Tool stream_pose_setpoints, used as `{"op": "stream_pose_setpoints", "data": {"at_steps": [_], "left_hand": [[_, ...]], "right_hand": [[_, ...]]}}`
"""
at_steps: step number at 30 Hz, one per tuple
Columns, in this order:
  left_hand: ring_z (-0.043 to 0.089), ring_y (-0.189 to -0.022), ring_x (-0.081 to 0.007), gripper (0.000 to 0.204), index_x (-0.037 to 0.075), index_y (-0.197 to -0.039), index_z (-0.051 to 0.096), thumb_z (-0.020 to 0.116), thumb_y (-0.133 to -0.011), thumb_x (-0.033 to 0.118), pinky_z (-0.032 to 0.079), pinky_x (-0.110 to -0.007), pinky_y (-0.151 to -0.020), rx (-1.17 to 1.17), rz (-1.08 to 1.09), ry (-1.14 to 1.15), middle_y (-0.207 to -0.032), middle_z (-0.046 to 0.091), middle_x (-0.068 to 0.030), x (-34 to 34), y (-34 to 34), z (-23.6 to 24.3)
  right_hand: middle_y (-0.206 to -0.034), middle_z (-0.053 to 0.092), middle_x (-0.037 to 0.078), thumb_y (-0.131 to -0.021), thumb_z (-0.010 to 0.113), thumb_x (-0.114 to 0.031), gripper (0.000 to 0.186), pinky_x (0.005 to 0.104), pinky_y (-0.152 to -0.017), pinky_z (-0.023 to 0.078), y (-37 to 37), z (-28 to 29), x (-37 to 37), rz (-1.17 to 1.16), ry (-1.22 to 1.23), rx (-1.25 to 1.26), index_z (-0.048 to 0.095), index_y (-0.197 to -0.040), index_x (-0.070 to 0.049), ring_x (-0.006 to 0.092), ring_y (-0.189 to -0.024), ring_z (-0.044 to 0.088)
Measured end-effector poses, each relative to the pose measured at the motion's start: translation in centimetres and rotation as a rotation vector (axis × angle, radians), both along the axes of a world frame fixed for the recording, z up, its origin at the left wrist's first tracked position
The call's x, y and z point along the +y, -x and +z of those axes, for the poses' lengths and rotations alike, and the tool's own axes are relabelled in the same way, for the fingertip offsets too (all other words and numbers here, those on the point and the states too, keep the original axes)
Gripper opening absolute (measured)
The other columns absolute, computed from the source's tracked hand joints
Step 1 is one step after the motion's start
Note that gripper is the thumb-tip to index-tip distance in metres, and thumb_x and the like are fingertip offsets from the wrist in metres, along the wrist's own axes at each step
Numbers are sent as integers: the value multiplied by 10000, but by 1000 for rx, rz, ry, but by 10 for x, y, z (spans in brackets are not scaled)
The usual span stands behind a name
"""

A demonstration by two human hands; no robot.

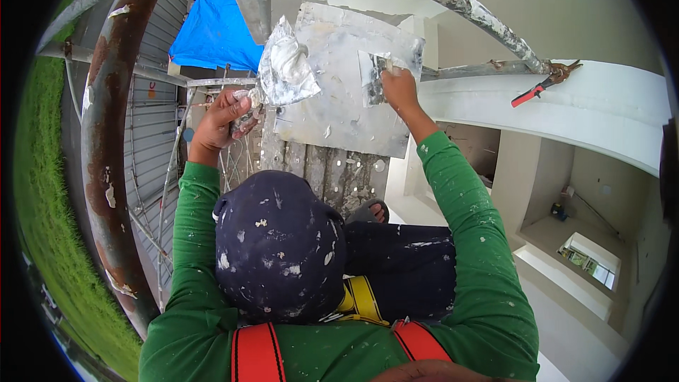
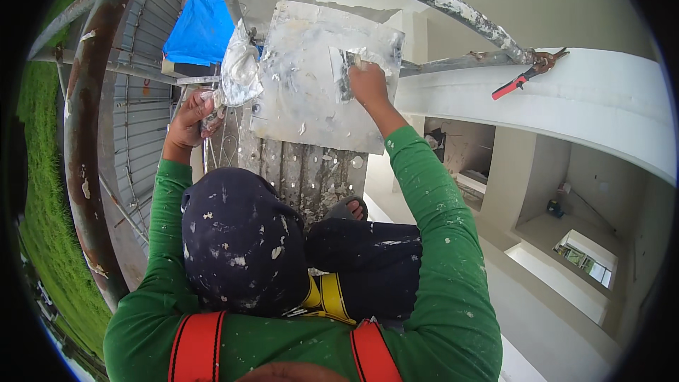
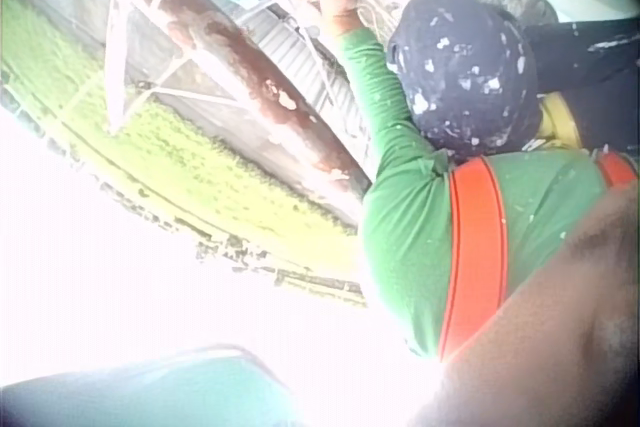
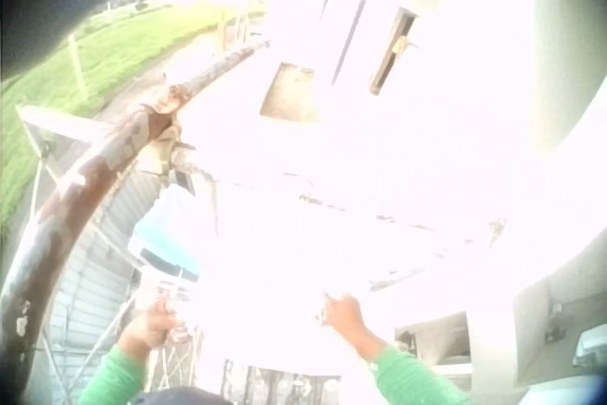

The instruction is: The person applies white plaster to a ceiling beam using a trowel and a hawk. They scoop plaster from the hawk and spread it onto the surface, smoothing it with the trowel.

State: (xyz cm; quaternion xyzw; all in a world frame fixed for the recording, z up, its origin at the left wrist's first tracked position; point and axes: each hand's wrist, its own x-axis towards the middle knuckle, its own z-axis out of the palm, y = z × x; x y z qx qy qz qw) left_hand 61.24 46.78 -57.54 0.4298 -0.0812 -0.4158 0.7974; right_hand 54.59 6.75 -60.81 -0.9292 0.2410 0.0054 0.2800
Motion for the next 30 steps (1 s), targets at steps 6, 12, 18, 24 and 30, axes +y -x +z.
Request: {"op": "stream_pose_setpoints", "data": {"at_steps": [6, 12, 18, 24, 30], "left_hand": [[450, -449, -108, 285, 6, -998, 581, 644, -917, 272, 325, -229, -388, 27, -45, 50, -766, 614, -90, -3, 5, 1], [401, -426, -82, 216, 24, -860, 590, 616, -935, 225, 273, -229, -385, 8, -63, -20, -626, 521, -15, -17, 5, 14], [453, -448, -93, 265, 10, -997, 611, 640, -915, 260, 309, -216, -377, 9, -98, 38, -738, 607, -62, -8, 1, 1], [418, -434, -85, 227, 20, -912, 596, 627, -926, 244, 287, -229, -383, 58, -20, -16, -671, 551, -33, -18, 4, 16], [471, -469, -102, 298, -1, -1080, 582, 626, -926, 250, 334, -222, -387, 5, -81, -3, -812, 636, -102, -17, -1, 7]], "right_hand": [[-1046, 661, 297, -871, 521, -268, 394, 487, -881, 517, -20, 13, -6, -21, 247, 272, 670, -1019, 64, 430, -1000, 651], [-1095, 600, 183, -871, 539, -182, 277, 441, -830, 552, -15, -51, 59, 25, 533, 158, 675, -961, 42, 377, -983, 643], [-1116, 613, 162, -894, 538, -175, 292, 397, -824, 555, 7, -50, 97, 142, 348, 334, 671, -1046, 35, 278, -1007, 634], [-1055, 695, 232, -904, 496, -304, 395, 450, -859, 536, -31, -9, 40, -53, 347, 314, 701, -1009, 17, 383, -990, 678], [-1047, 712, 181, -921, 507, -319, 374, 433, -837, 550, -34, -32, 50, -254, 242, 382, 718, -1004, -22, 342, -1003, 687]]}}
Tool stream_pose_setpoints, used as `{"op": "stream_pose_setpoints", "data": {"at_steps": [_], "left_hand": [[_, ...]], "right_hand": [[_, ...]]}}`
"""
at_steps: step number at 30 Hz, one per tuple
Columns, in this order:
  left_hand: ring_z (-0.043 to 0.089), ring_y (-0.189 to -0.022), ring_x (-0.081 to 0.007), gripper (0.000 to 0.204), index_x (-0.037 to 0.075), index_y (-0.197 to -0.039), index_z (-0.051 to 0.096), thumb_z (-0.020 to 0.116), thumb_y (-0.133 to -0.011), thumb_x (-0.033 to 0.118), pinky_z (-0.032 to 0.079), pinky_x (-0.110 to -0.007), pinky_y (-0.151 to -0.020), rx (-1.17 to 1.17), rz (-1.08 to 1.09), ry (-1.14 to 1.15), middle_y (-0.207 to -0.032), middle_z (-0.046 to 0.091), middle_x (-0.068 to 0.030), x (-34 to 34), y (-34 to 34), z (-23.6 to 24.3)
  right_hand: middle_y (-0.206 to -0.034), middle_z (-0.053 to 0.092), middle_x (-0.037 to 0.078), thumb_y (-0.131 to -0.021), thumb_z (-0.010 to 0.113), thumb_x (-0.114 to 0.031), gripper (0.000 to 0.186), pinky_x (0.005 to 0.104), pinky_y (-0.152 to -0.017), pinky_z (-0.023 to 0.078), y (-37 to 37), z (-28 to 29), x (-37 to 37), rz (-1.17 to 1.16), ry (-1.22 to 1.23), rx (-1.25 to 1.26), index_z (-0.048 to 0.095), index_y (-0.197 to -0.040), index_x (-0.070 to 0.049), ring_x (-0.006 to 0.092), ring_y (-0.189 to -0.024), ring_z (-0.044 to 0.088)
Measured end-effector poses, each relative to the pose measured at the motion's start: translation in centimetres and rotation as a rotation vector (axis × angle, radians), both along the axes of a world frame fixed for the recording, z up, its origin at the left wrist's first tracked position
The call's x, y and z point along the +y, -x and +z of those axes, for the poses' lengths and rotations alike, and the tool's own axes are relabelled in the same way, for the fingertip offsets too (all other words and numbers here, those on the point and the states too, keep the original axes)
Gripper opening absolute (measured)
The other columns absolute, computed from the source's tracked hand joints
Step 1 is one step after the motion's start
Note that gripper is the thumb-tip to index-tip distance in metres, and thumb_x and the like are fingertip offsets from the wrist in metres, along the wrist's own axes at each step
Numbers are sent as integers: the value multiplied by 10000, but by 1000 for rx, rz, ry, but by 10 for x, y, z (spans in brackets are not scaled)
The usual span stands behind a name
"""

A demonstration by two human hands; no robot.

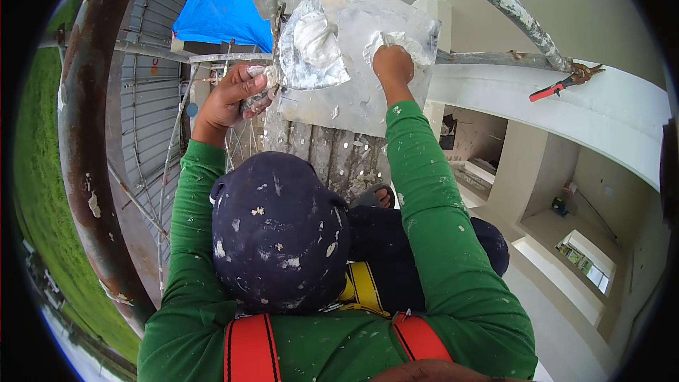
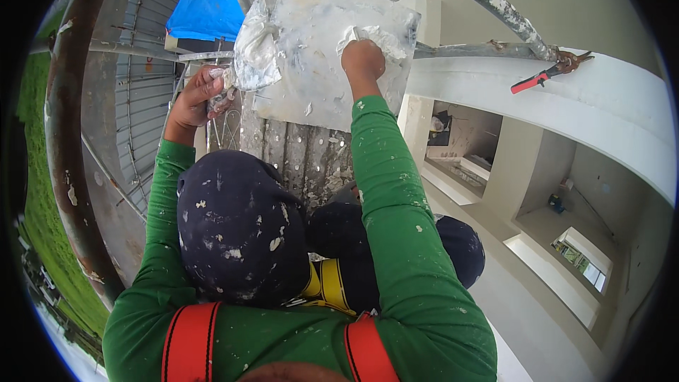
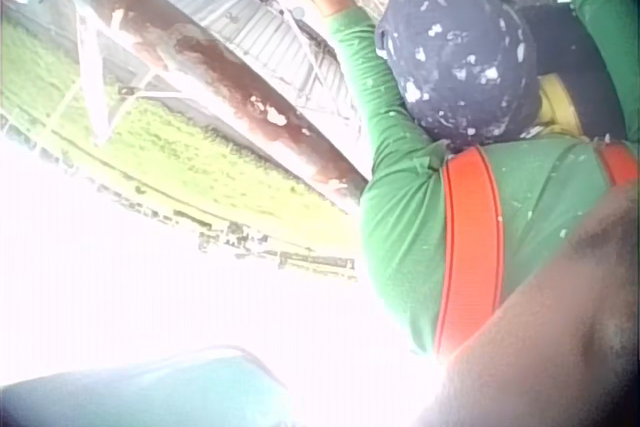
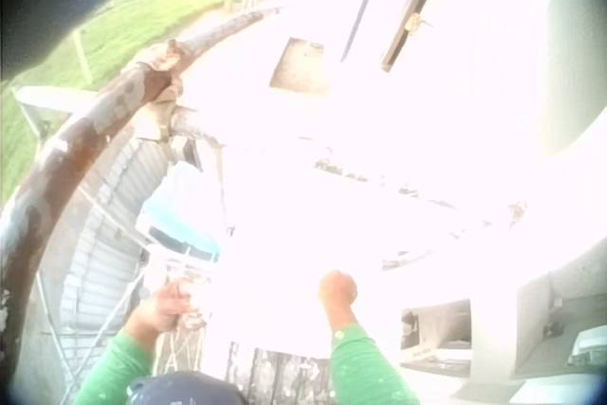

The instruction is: The person applies white plaster to a ceiling beam using a trowel and a hawk. They scoop plaster from the hawk and spread it onto the surface, smoothing it with the trowel.

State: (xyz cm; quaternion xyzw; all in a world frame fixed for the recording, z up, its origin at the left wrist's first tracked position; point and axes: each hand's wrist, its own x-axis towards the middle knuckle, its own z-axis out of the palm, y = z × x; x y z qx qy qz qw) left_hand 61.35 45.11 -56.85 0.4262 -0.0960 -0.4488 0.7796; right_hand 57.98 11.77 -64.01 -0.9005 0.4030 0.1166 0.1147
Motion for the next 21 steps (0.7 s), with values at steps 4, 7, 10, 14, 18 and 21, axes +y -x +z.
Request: {"op": "stream_pose_setpoints", "data": {"at_steps": [4, 7, 10, 14, 18, 21], "left_hand": [[437, -454, -94, 232, 18, -1005, 572, 616, -934, 235, 310, -225, -395, 12, 14, 22, -749, 585, -64, -5, 0, -3], [393, -434, -75, 221, 58, -809, 561, 599, -950, 224, 276, -233, -401, -35, 32, -6, -605, 473, 14, -14, 1, 14], [407, -442, -73, 218, 55, -820, 563, 598, -955, 223, 285, -234, -403, -27, 16, -17, -611, 483, 15, -10, 0, 15], [462, -467, -82, 224, 47, -834, 570, 613, -955, 231, 304, -230, -408, -29, 85, -115, -663, 561, -10, 3, 3, 0], [450, -483, -106, 210, 60, -928, 534, 627, -950, 247, 328, -259, -428, 29, 177, -275, -716, 527, -19, 15, 9, -20], [461, -483, -108, 228, 48, -943, 541, 659, -928, 242, 331, -257, -431, 59, 103, -203, -715, 534, -26, 17, 4, -14]], "right_hand": [[-1011, 709, 203, -907, 514, -333, 383, 453, -846, 545, 18, 4, 26, 182, -31, -13, 715, -992, -18, 364, -955, 691], [-995, 704, 228, -883, 527, -316, 373, 471, -836, 543, 38, 12, 45, 340, -83, -14, 717, -988, -13, 381, -928, 692], [-978, 701, 236, -857, 534, -269, 351, 456, -811, 542, 42, 4, 31, 305, -202, -104, 714, -993, -1, 391, -892, 688], [-986, 702, 229, -839, 509, -168, 305, 443, -835, 525, 40, 30, 21, 166, -380, -458, 713, -983, 9, 382, -889, 682], [-971, 700, 212, -765, 514, -44, 329, 401, -807, 522, 25, 73, 45, 326, -440, -1175, 703, -1019, 46, 346, -878, 665], [-997, 696, 193, -723, 512, -7, 377, 386, -804, 519, 14, 129, 73, 597, -365, -1440, 697, -1043, 65, 325, -882, 639]]}}
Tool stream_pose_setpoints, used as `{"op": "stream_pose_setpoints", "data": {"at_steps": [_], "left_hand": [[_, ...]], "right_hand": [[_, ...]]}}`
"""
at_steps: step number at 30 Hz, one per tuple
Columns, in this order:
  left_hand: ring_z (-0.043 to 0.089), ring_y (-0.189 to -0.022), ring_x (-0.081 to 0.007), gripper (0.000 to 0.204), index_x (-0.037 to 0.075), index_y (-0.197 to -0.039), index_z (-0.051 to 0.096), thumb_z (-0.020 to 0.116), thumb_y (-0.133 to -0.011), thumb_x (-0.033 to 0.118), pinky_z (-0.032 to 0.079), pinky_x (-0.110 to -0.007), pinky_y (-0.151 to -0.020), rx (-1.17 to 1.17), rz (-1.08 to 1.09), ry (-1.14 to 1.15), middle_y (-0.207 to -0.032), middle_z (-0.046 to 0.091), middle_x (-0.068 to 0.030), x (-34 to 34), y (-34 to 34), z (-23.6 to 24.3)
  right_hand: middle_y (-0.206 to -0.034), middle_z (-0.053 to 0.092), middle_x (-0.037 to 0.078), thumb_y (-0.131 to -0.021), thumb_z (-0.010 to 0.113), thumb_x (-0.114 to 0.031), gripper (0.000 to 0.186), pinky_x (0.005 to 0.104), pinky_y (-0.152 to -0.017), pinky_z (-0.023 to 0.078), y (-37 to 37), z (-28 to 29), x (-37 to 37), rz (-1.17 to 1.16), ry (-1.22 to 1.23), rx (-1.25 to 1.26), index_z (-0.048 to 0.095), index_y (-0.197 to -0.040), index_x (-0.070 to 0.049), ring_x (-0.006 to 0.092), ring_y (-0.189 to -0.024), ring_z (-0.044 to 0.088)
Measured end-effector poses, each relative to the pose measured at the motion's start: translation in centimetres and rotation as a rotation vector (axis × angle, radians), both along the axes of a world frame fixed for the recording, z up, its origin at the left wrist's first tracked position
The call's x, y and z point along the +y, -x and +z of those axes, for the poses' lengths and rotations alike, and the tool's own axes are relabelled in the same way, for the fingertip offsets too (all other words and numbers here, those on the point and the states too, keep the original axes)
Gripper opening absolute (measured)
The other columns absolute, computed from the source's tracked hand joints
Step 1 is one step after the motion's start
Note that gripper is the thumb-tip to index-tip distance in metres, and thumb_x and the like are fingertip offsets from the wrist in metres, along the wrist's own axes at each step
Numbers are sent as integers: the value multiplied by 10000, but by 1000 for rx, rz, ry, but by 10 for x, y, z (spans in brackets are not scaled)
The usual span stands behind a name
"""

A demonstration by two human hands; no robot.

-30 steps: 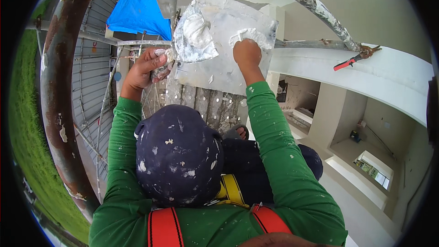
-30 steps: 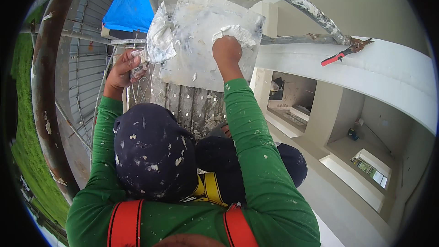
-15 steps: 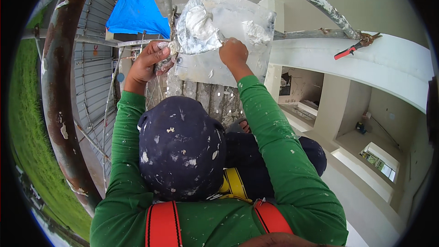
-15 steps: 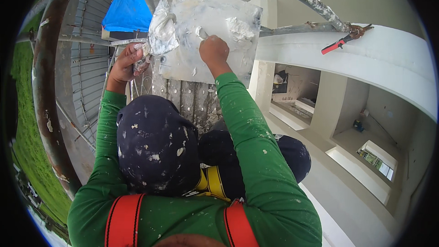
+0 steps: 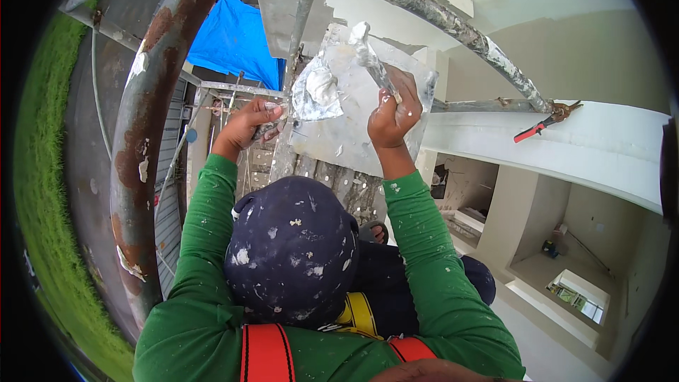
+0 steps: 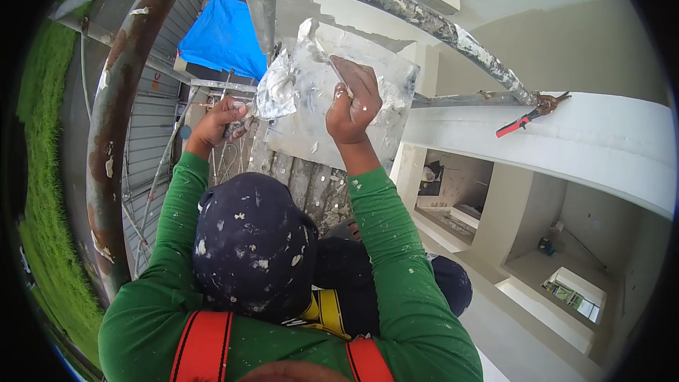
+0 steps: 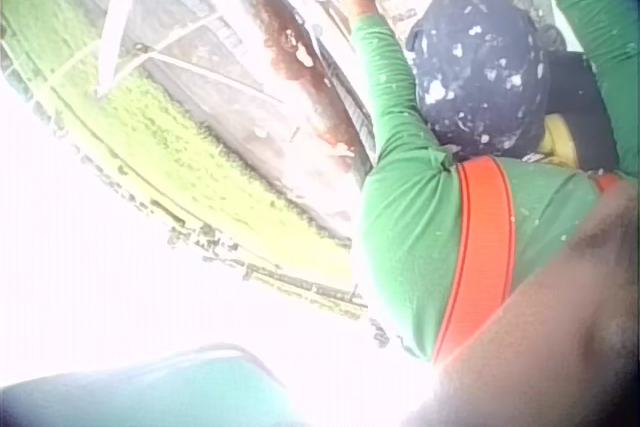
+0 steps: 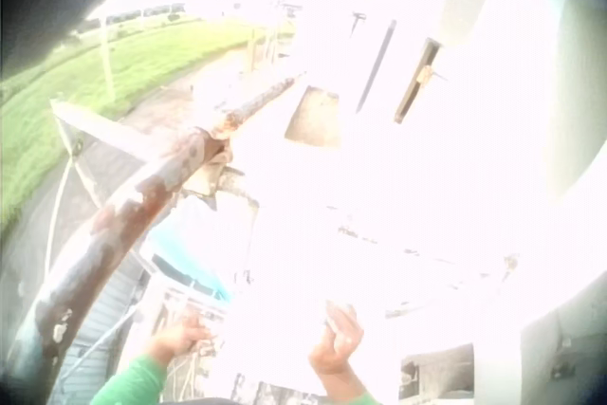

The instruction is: The person applies white plaster to a ceiling beam using a trowel and a hawk. They scoop plaster from the hawk and spread it onto the surface, smoothing it with the trowel.

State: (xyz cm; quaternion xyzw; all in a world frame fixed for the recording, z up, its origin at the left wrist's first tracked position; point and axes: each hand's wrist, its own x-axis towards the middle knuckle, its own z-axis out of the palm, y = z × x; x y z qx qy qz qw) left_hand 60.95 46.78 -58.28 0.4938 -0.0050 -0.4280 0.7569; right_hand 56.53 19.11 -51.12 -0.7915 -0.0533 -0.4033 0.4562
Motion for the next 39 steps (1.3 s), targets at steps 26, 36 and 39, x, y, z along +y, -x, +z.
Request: {"op": "stream_pose_setpoints", "data": {"at_steps": [26, 36, 39], "left_hand": [[460, -474, -84, 230, 45, -834, 558, 687, -912, 219, 313, -244, -402, -19, 109, 196, -654, 534, -20, 8, 3, 7], [475, -505, -76, 312, 70, -722, 577, 631, -958, 268, 330, -237, -443, -319, 166, 142, -625, 552, -4, -47, 11, 40], [471, -509, -70, 325, 49, -743, 595, 621, -968, 282, 337, -233, -457, -337, 189, 139, -617, 549, -7, -67, 21, 43]], "right_hand": [[-1075, 687, 168, -647, 583, -16, 460, 385, -733, 527, 1, -18, -9, 304, 430, -63, 691, -1091, 36, 311, -820, 630], [-903, 595, 166, -860, 578, 100, 219, 408, -749, 492, 3, -17, 38, -685, 353, -269, 544, -1077, 94, 295, -778, 576], [-861, 588, 140, -861, 597, 85, 242, 396, -737, 484, 4, 4, 56, -754, 288, -423, 532, -1094, 78, 286, -733, 563]]}}
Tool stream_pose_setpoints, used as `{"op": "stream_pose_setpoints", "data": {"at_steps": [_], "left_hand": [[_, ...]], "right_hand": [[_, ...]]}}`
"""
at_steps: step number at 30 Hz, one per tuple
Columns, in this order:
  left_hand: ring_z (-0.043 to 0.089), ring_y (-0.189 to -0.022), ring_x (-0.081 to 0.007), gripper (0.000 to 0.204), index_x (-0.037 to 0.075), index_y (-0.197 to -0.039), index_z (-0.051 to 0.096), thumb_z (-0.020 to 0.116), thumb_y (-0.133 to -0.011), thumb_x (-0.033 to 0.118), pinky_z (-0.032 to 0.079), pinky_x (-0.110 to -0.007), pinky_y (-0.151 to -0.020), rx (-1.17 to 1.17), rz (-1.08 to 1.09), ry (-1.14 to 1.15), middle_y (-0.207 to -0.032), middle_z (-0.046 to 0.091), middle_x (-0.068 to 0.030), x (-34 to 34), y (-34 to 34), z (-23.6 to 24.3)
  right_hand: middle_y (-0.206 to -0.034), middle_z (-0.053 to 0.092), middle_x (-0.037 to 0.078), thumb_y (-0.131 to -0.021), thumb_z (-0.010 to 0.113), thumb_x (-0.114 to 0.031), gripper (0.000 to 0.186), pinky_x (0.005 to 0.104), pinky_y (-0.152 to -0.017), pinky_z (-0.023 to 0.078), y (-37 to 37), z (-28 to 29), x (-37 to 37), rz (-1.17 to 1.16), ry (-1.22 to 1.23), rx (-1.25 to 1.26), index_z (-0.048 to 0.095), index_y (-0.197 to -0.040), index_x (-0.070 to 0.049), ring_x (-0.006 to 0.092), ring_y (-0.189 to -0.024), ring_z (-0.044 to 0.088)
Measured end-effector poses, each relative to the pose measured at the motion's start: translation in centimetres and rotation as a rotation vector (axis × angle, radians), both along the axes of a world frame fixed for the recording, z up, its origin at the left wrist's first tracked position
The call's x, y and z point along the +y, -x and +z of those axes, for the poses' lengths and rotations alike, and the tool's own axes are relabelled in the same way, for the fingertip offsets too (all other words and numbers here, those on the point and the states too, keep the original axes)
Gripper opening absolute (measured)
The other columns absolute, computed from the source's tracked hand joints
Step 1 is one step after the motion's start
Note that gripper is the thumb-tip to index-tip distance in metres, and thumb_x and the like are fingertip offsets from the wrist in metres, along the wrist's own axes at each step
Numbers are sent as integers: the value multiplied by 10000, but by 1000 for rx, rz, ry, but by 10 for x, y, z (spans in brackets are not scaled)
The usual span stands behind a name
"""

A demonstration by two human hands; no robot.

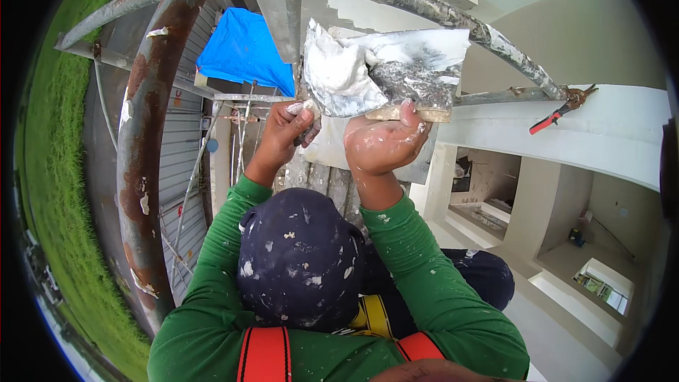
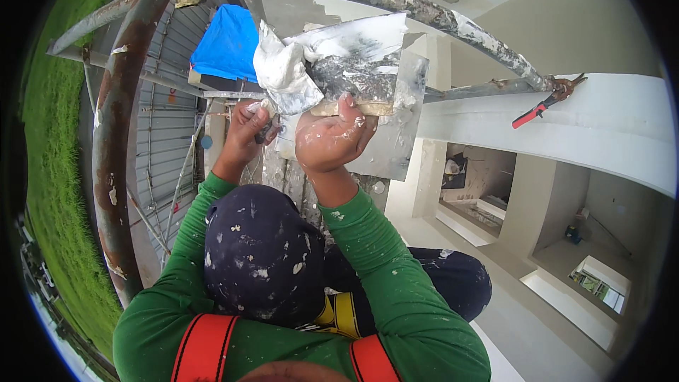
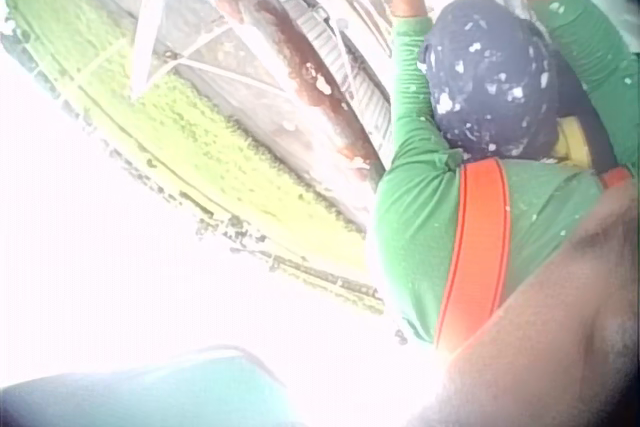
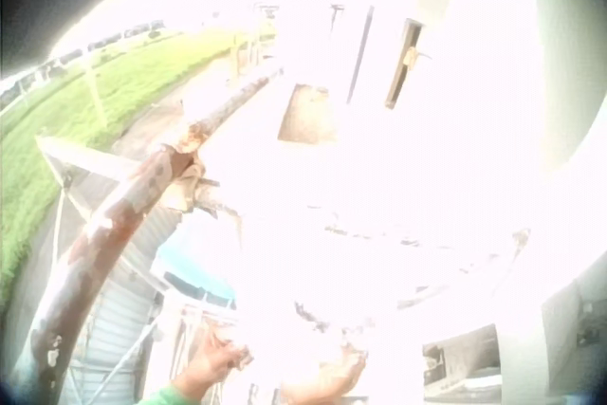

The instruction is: The person applies white plaster to a ceiling beam using a trowel and a hawk. They scoop plaster from the hawk and spread it onto the surface, smoothing it with the trowel.

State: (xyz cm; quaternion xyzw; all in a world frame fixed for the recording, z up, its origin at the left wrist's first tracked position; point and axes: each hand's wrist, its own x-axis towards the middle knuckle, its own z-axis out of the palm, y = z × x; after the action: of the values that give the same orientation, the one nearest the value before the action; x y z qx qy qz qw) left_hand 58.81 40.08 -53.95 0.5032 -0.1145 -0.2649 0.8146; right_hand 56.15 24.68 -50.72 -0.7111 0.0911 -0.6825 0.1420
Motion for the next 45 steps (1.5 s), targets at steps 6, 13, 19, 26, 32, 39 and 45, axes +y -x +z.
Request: {"op": "stream_pose_setpoints", "data": {"at_steps": [6, 13, 19, 26, 32, 39, 45], "left_hand": [[474, -527, -70, 336, 17, -837, 629, 624, -960, 330, 341, -230, -460, -52, -30, -49, -691, 598, -28, -1, 1, 0], [470, -496, -81, 391, 28, -757, 604, 607, -973, 354, 339, -234, -459, 31, 27, -56, -611, 554, -21, 0, 13, 1], [481, -510, -115, 367, 7, -840, 600, 596, -969, 351, 351, -257, -463, 81, 14, 40, -711, 611, -86, -4, 8, 15], [544, -603, -180, 392, -11, -1008, 573, 603, -928, 371, 430, -300, -531, -39, 32, -12, -832, 620, -127, -6, -11, 109], [470, -576, -147, 409, -4, -999, 561, 568, -950, 402, 401, -289, -566, -20, -164, 45, -776, 557, -107, -27, -4, 265], [465, -544, -167, 429, -52, -985, 545, 633, -939, 366, 363, -280, -492, 164, -287, -105, -783, 578, -150, -43, 32, 443], [496, -570, -183, 387, -13, -1032, 531, 664, -921, 334, 400, -299, -501, 275, -606, -305, -804, 587, -142, -88, 49, 572]], "right_hand": [[-926, 652, 219, -817, 513, -32, 180, 432, -698, 539, 8, 1, -24, 451, 10, 51, 597, -955, 46, 355, -782, 644], [-918, 692, 227, -653, 525, -18, 474, 359, -718, 557, -1, 36, -36, 884, -238, 167, 711, -1084, 41, 323, -783, 692], [-770, 651, 149, -709, 501, 17, 262, 331, -597, 505, -13, -32, -37, 889, -542, 412, 676, -904, 25, 242, -634, 628], [-646, 532, 13, -828, 499, -96, 158, 295, -501, 351, 22, -8, -37, 478, -1733, 97, 604, -742, -15, 148, -517, 452], [-743, 546, 61, -802, 567, -182, 170, 323, -699, 396, 108, 111, -63, 324, -2020, 59, 623, -731, -39, 178, -722, 497], [-874, 679, 157, -882, 523, -128, 228, 344, -798, 448, 302, 251, -98, 120, -905, 1057, 704, -827, 1, 244, -829, 602], [-652, 556, 64, -805, 630, -228, 240, 382, -602, 400, 507, 353, -124, -371, -1979, 403, 666, -793, 8, 195, -612, 484]]}}
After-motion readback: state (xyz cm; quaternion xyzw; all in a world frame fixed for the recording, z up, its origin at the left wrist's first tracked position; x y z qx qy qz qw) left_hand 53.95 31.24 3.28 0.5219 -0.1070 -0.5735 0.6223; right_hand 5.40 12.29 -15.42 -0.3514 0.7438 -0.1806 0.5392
